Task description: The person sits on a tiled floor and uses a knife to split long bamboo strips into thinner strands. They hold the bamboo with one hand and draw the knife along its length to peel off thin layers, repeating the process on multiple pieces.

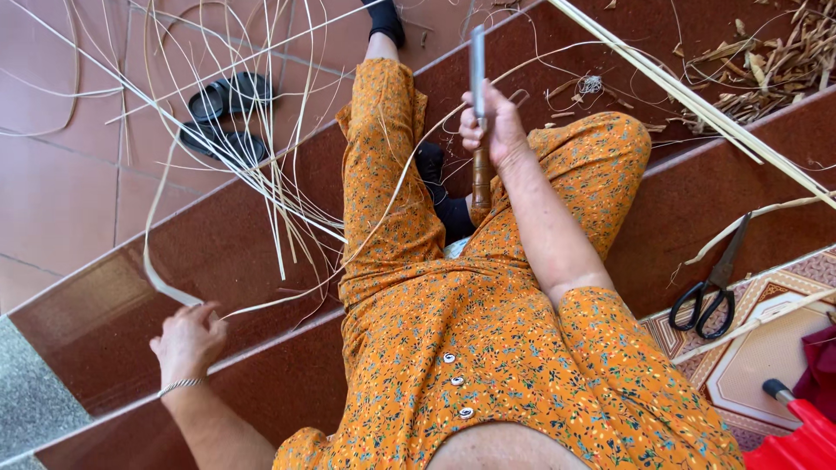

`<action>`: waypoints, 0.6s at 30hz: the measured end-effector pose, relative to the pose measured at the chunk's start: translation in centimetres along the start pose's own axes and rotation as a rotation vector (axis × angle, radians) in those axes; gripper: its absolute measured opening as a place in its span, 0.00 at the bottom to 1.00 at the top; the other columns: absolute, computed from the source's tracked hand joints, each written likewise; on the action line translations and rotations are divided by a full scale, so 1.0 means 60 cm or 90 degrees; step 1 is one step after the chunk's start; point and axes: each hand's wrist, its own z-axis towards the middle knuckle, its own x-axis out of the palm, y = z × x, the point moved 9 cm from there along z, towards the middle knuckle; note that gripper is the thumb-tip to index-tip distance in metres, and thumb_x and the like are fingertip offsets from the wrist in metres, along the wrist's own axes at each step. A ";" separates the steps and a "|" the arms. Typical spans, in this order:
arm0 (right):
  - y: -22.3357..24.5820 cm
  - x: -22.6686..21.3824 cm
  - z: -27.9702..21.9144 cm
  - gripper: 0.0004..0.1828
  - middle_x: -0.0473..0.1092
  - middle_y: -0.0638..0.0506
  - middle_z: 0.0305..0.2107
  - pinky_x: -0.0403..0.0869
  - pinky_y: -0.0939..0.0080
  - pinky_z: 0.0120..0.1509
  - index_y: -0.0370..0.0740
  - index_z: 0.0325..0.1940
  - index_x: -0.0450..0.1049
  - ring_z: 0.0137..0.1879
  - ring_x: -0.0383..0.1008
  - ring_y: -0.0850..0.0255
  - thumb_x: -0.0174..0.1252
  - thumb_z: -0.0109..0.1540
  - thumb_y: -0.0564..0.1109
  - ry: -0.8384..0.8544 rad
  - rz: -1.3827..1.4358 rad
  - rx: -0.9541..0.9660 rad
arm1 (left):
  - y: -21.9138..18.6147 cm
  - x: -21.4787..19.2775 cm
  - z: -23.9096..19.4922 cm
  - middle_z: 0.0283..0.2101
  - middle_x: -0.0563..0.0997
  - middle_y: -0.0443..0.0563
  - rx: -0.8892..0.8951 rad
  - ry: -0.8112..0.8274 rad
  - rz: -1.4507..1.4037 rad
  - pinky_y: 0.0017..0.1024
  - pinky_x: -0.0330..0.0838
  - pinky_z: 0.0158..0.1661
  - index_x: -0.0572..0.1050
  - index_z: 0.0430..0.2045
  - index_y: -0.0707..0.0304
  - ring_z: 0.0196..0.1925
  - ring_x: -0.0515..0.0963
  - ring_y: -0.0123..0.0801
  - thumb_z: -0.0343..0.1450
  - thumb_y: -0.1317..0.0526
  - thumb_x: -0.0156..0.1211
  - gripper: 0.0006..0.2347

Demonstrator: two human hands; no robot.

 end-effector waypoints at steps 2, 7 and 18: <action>-0.040 -0.006 0.009 0.30 0.68 0.54 0.20 0.65 0.67 0.24 0.34 0.53 0.67 0.22 0.64 0.68 0.58 0.68 0.64 -0.006 -0.072 0.080 | -0.058 -0.034 0.013 0.63 0.75 0.55 0.065 -0.105 0.081 0.55 0.54 0.61 0.78 0.56 0.50 0.63 0.72 0.45 0.67 0.60 0.62 0.20; -0.091 0.008 -0.009 0.31 0.69 0.52 0.18 0.65 0.67 0.21 0.29 0.54 0.73 0.19 0.65 0.69 0.55 0.68 0.63 -0.001 -0.202 0.225 | -0.305 -0.125 0.017 0.64 0.77 0.55 0.341 -0.258 -0.180 0.44 0.63 0.70 0.76 0.58 0.60 0.68 0.73 0.43 0.76 0.61 0.62 0.15; 0.043 0.094 -0.142 0.29 0.69 0.52 0.21 0.66 0.69 0.24 0.29 0.58 0.72 0.20 0.64 0.68 0.51 0.72 0.60 0.081 -0.214 -0.038 | -0.783 -0.134 0.049 0.32 0.84 0.58 0.539 0.012 -0.532 0.38 0.76 0.37 0.68 0.58 0.68 0.34 0.84 0.42 0.73 0.57 0.62 0.21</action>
